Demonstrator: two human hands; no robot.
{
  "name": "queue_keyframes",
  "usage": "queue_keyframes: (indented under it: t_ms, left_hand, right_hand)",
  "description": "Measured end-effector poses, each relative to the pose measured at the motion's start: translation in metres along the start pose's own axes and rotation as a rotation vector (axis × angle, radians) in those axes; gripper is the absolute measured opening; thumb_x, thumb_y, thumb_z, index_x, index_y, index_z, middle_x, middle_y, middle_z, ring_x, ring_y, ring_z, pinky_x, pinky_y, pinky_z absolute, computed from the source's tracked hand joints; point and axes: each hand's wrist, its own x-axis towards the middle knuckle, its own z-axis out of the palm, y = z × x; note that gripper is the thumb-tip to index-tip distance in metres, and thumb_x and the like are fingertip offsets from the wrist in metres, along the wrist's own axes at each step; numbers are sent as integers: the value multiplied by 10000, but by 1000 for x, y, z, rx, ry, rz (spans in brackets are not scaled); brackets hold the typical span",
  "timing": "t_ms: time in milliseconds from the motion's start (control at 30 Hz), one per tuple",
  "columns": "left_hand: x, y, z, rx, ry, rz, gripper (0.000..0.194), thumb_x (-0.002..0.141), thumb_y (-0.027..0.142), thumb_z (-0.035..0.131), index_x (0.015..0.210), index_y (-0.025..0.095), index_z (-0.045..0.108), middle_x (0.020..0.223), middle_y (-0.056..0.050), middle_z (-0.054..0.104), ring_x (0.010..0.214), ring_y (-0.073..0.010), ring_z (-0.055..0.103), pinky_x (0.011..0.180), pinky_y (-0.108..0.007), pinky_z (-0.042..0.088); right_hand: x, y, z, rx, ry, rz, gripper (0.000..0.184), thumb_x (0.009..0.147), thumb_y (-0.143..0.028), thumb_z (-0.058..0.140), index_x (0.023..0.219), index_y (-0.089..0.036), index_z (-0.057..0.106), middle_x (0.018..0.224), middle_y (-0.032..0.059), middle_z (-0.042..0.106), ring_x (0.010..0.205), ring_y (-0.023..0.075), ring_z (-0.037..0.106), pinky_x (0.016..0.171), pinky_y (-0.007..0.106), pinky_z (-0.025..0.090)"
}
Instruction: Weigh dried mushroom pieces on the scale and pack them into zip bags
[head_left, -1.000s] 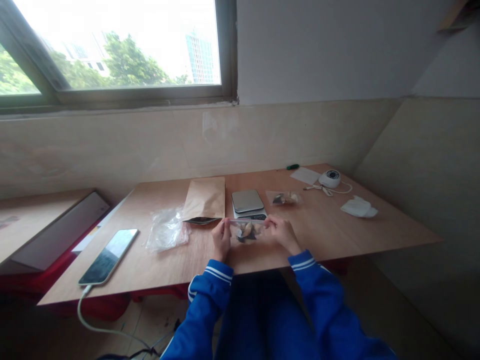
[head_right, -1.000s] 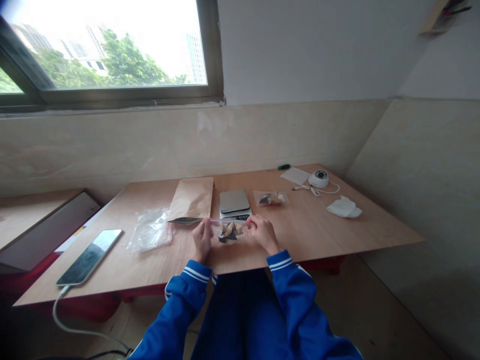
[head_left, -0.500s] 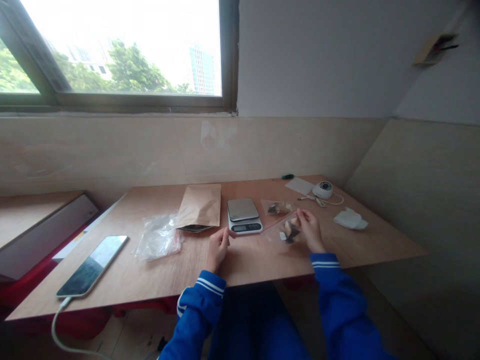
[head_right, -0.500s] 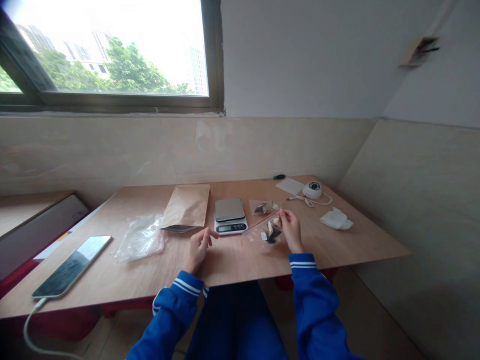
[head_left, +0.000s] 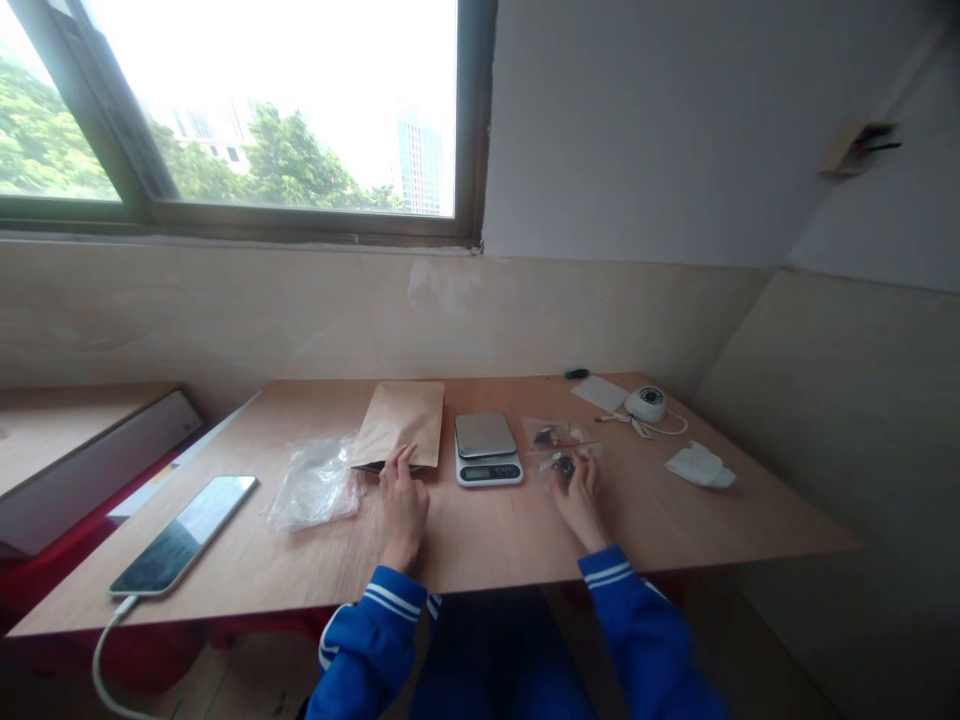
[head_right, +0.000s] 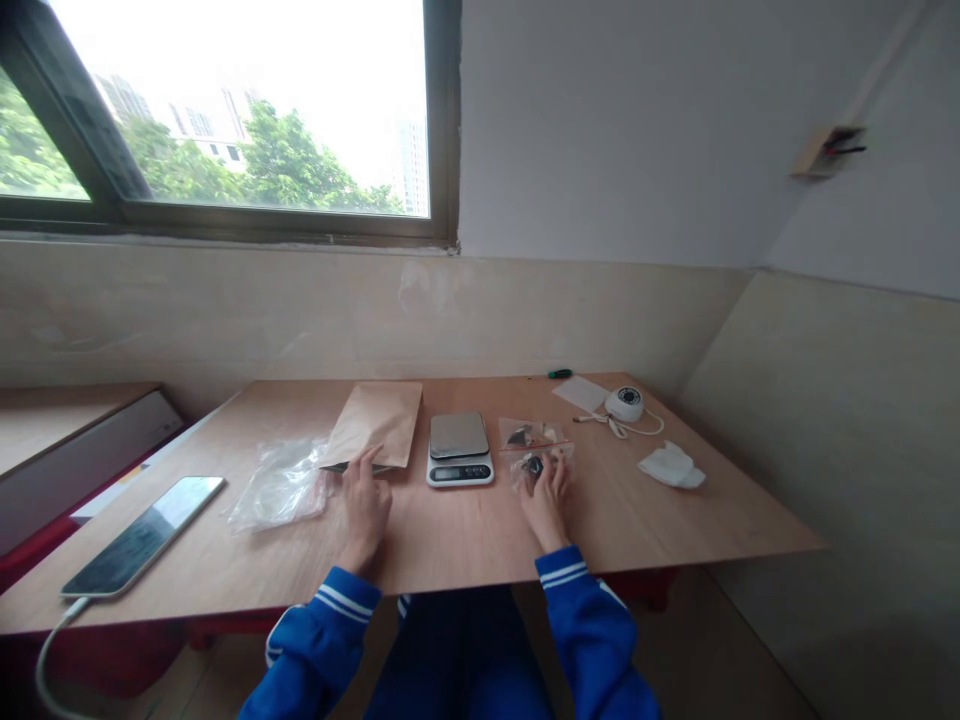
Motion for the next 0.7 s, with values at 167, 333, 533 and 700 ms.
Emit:
queue_keyframes:
  t_ms: [167,333,533,700]
  left_hand:
    - [25,-36,-29,266,-108,-127,635,716,46,474,1316,254,476,1470,-86,353,1366,-312,287,1090,-489,259]
    - [50,-63,-38,294,-163,53,309,833,155,457,1017,276,675,1055,-38,699,1044,-222,597,1095,-481,235]
    - [58,-25,-51,217,-109,245,242,883,307,485,991,273,698,834,-33,708,731,-167,624,663,-247,427]
    - [55,1,-64,130,-28,167,233,889,333,504,1017,276,689,850,-18,681,611,-121,587,503,-212,335]
  right_hand:
    - [37,-39,-8,-66,-131,144,546,852,-354,474,1336,-109,421,1492,235,230,1365,433,216,1009,686,222]
    - [-2,-126,-24,370,-261,-436,307,926,-255,392,1147,-164,585,1245,152,566,1196,248,516,1003,458,421]
    - [-56,-206,-1,409,-367,-792,362,951,-186,357,1255,-116,542,1313,142,553,1276,219,459,1061,412,413]
    - [-57,-214,9,206,-325,-760,291,942,-158,389,1017,-114,667,1060,157,667,1073,262,593,921,423,512]
